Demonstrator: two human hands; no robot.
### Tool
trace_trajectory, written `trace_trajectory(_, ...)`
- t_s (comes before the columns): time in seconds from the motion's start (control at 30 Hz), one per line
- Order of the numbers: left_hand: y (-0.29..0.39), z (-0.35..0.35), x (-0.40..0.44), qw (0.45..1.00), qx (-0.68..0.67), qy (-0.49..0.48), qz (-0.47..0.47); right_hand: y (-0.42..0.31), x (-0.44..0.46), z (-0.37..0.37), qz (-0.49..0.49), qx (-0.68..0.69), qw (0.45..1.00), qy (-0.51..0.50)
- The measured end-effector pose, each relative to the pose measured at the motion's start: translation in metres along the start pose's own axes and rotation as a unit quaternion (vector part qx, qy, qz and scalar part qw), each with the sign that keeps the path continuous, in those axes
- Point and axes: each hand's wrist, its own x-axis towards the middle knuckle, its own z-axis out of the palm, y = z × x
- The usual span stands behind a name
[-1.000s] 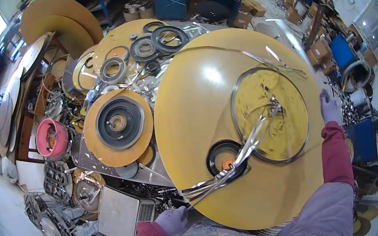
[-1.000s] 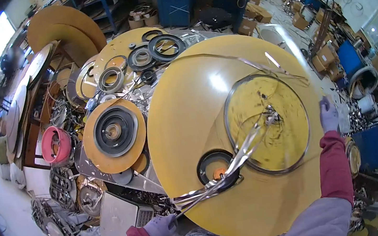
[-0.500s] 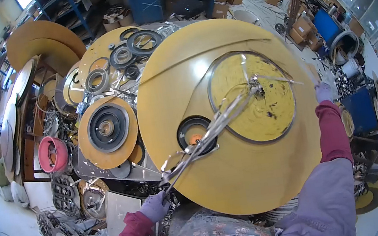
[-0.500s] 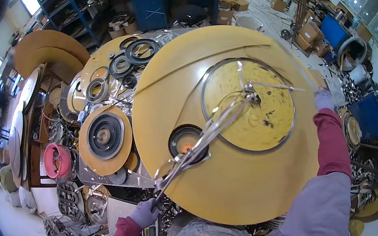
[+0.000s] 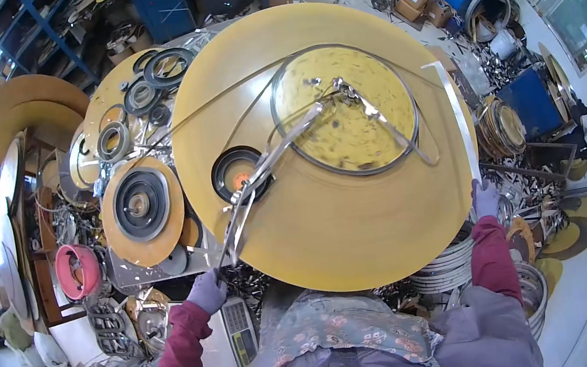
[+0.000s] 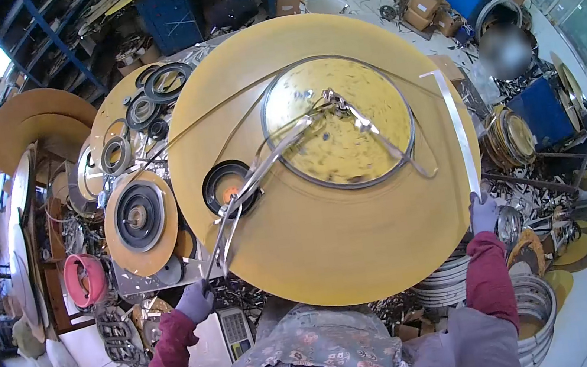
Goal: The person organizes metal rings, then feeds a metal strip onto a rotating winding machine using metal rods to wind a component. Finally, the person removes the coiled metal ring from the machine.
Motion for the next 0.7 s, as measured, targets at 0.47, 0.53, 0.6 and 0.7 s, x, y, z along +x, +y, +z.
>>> trace_trajectory(0.47, -0.014, -0.006, -0.001, 0.999, -0.004, 0.023, 0.031, -0.007, -0.058, 0.066, -0.023, -0.030, 0.999, -0.008)
trace_trajectory(0.53, -0.013, 0.001, -0.005, 0.999, -0.018, 0.005, 0.033, -0.002, -0.068, 0.066, 0.013, -0.025, 0.999, -0.021)
trace_trajectory(0.6, -0.026, 0.015, -0.005, 0.998, -0.023, 0.002, 0.054, 0.001, -0.082, 0.070, 0.035, -0.029, 0.999, -0.021)
trace_trajectory(0.7, -0.003, 0.019, -0.021, 0.993, 0.031, 0.023, 0.109, -0.010, -0.134, 0.082, 0.053, -0.033, 0.998, -0.017)
